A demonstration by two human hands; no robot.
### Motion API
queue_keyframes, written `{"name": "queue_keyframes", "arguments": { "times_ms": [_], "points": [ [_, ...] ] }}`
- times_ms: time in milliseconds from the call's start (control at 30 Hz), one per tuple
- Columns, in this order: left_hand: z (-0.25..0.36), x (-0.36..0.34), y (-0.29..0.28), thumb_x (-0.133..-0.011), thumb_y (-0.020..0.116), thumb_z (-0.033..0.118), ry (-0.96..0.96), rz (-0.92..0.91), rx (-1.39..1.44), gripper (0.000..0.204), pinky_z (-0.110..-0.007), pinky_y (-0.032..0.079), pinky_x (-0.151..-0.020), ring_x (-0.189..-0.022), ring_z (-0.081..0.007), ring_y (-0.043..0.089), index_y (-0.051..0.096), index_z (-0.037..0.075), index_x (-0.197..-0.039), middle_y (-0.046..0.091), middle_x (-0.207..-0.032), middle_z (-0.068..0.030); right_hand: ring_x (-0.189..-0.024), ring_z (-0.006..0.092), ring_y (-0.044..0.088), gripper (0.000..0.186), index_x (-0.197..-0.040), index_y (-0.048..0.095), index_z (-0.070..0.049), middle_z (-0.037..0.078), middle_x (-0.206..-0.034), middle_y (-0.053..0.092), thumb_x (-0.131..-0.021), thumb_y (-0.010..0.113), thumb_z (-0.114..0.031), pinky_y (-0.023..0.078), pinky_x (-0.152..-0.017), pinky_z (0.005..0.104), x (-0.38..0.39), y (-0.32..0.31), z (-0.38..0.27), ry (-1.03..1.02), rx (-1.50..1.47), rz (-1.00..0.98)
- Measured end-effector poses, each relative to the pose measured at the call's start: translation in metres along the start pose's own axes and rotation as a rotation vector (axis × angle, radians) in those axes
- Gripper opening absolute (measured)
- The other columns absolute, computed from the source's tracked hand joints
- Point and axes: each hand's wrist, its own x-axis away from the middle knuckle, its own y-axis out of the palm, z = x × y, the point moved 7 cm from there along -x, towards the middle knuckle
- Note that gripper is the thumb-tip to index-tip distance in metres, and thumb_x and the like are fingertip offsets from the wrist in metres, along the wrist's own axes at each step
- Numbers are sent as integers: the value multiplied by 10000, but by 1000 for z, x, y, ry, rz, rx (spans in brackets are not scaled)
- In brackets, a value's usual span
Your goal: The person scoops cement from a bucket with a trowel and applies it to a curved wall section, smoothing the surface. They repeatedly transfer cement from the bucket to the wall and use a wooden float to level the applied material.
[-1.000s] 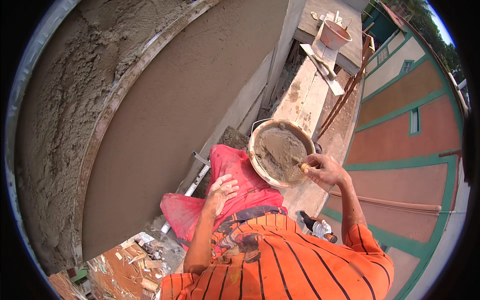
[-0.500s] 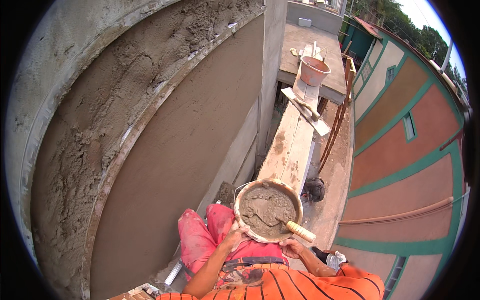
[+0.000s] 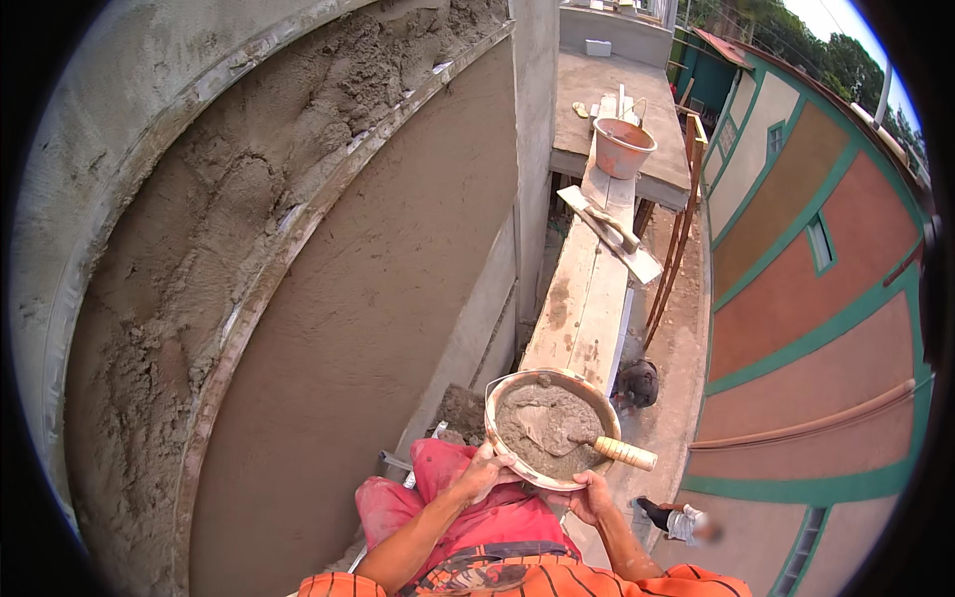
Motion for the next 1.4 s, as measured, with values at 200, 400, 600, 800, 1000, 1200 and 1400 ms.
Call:
{"name": "queue_keyframes", "arguments": {
  "times_ms": [200,400,600,800,1000,1200,1400],
  "points": [
    [-16,30,-12,-835,583,15,-91,117,115,637,-448,524,-947,-1077,-289,605,261,23,-1385,504,-1278,-177,-1208,433,499,571,-1233,355,233,336,-1269,500,-755,430,-69,343,-1118,504,-13,-21,56,-209,-199,83],
    [-37,10,-32,-757,594,-81,83,117,172,706,-415,540,-924,-1116,-300,583,283,-10,-1387,504,-1293,-187,-1197,431,507,519,-1154,391,267,353,-1256,500,-741,420,-46,354,-1113,487,-32,-45,74,-220,-237,83],
    [-4,-51,-23,-744,590,-80,78,88,138,658,-462,568,-834,-1041,-305,617,324,-14,-1343,535,-1239,-186,-1150,441,541,498,-1147,396,246,341,-1218,529,-737,443,-33,407,-1070,503,-51,-33,11,-335,-265,143],
    [41,-153,-9,-820,652,40,179,38,107,675,-518,495,-940,-1145,-291,560,289,52,-1389,513,-1269,-170,-1145,406,530,538,-1242,341,84,246,-1249,483,-717,445,39,452,-1011,561,-119,-11,-93,-494,-444,111],
    [54,-144,-8,-842,723,256,158,-3,72,978,-446,411,-1039,-1262,-292,485,44,51,-1515,400,-1416,-225,-1039,415,559,436,-1137,364,39,222,-1147,484,-714,468,13,506,-926,590,-211,-29,-211,-640,-436,200],
    [30,6,-150,-824,706,222,298,335,54,713,-373,476,-945,-1077,-242,613,356,25,-1414,542,-1287,-194,-1067,471,541,397,-1138,369,51,272,-1212,451,-757,440,-36,514,-871,649,-259,-14,-299,-708,-301,376],
    [-49,231,-307,-899,571,185,378,1095,141,462,-348,489,-872,-1005,-226,627,460,50,-1327,577,-1254,-160,-1094,423,557,575,-1347,366,-27,214,-1292,463,-884,588,-286,536,-884,513,-279,1,-297,-860,-279,380]
  ]
}}
